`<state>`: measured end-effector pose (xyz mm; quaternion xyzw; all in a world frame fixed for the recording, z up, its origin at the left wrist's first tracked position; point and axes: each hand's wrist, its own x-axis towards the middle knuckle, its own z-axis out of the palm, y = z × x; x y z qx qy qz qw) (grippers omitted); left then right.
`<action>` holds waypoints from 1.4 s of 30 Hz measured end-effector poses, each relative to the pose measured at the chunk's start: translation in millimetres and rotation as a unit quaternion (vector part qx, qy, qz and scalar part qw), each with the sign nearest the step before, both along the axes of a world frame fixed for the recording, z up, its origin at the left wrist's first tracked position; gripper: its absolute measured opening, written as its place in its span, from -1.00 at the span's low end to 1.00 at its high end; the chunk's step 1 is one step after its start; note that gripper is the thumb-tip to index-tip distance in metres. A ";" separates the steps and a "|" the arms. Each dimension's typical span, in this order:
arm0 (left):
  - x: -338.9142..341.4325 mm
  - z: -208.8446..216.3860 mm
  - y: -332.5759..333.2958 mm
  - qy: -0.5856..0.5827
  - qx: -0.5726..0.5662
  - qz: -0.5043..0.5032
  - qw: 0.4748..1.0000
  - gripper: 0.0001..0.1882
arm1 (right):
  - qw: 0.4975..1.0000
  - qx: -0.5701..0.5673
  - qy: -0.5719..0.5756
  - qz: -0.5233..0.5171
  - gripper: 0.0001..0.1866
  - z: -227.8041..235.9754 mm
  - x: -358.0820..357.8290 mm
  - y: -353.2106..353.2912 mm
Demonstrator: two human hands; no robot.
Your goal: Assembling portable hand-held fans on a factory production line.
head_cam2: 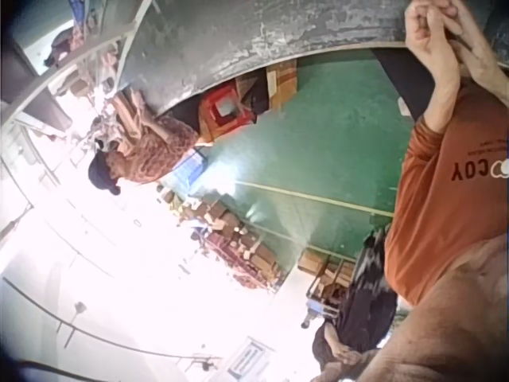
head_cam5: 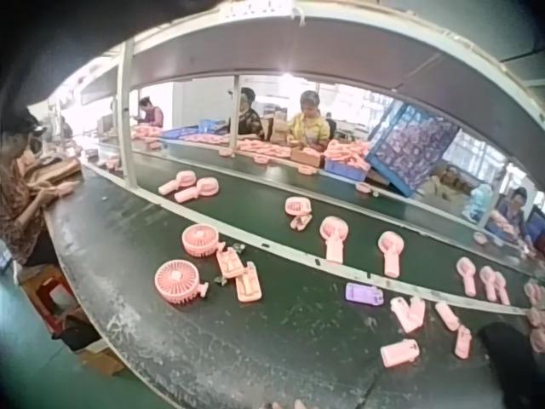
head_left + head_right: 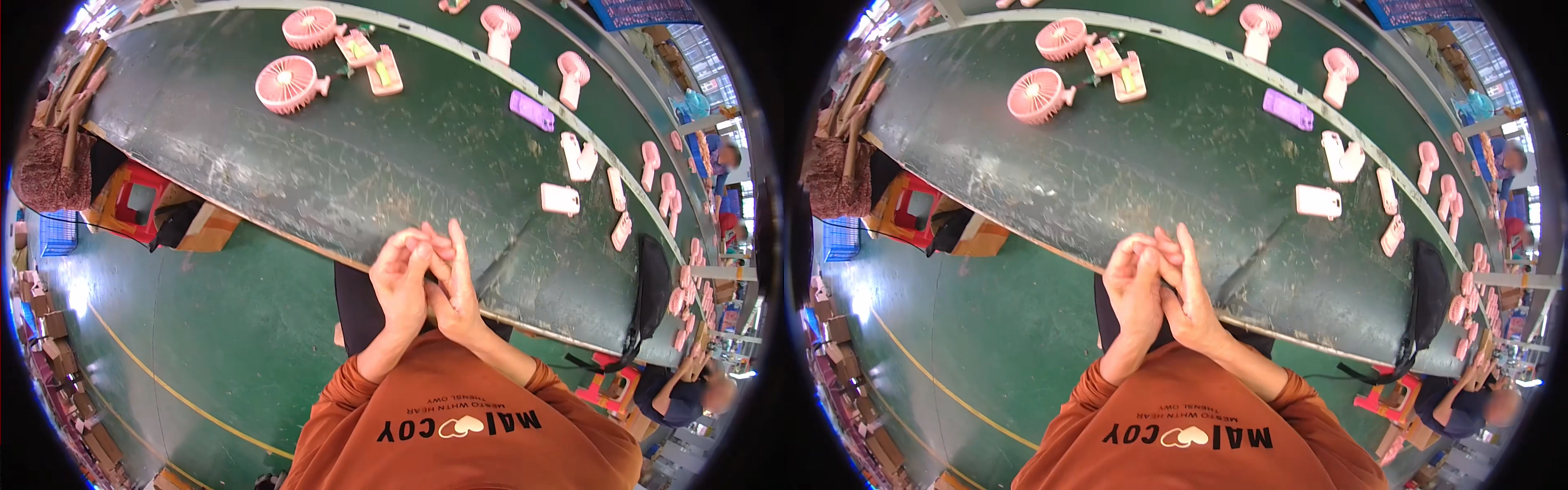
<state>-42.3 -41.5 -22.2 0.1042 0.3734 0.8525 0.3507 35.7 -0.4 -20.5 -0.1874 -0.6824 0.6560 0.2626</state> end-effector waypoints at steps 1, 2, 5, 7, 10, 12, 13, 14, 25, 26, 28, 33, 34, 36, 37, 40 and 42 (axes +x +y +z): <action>1.9 1.3 -1.1 -0.005 -0.026 -0.002 1.000 -0.91 | 1.000 -0.020 -0.011 -0.005 -0.18 0.3 2.3 -1.5; 4.3 -0.9 -2.3 -0.007 -0.027 0.004 1.000 -0.91 | 1.000 0.000 -0.002 0.017 -0.17 0.5 5.2 -2.2; 0.7 -2.0 1.3 -0.023 -0.001 -0.004 1.000 -0.93 | 0.998 -0.062 0.006 0.023 -0.14 2.8 2.8 2.2; -1.8 -1.2 0.7 0.000 0.007 -0.003 1.000 -0.93 | 0.991 -0.130 0.030 0.031 -0.12 8.4 1.2 0.3; -5.5 0.0 4.9 0.011 0.005 -0.001 1.000 -0.92 | 0.991 -0.119 0.030 0.052 -0.10 10.3 -1.0 7.5; -8.8 3.5 7.3 0.002 0.007 -0.008 1.000 -0.92 | 0.992 -0.102 0.031 0.060 -0.10 12.0 -2.7 12.7; -10.9 5.4 8.8 0.006 0.006 -0.008 1.000 -0.92 | 0.992 -0.097 0.030 0.068 -0.10 13.3 -3.8 16.0; -12.5 7.2 10.9 0.015 0.005 -0.014 1.000 -0.92 | 0.992 -0.092 0.028 0.077 -0.10 14.9 -4.2 19.4; -19.6 29.0 27.5 0.055 0.028 -0.112 0.992 -0.91 | 0.985 -0.103 0.095 0.102 -0.13 25.5 6.7 46.1; -23.5 25.2 29.9 0.043 0.021 -0.133 0.990 -0.94 | 0.987 -0.113 0.061 0.096 -0.13 25.9 7.5 49.2; -33.6 26.0 27.1 0.070 -0.054 -0.197 0.976 -0.90 | 0.995 -0.043 -0.005 0.084 -0.14 25.0 14.4 59.2; -179.2 82.5 72.9 0.470 -0.269 -0.014 0.841 -0.48 | 0.985 0.111 -0.114 -0.065 -0.12 24.5 37.1 96.3; -219.2 90.4 94.4 0.461 -0.301 0.056 0.833 -0.40 | 0.979 0.123 -0.142 -0.076 -0.12 20.4 40.4 101.6; -304.7 73.8 126.2 0.543 -0.378 0.105 0.743 -0.17 | 0.980 0.098 -0.138 -0.104 -0.16 11.1 40.6 106.6; -339.2 66.5 135.3 0.565 -0.441 0.121 0.687 -0.05 | 0.982 0.092 -0.130 -0.097 -0.16 10.8 38.0 105.6; -392.4 42.7 169.9 0.497 -0.561 0.029 0.661 0.28 | 0.981 0.112 -0.130 -0.092 -0.21 9.5 33.2 104.7; -378.4 41.8 197.5 0.471 -0.559 -0.052 0.680 0.33 | 0.978 0.111 -0.139 -0.109 -0.26 8.6 37.0 106.8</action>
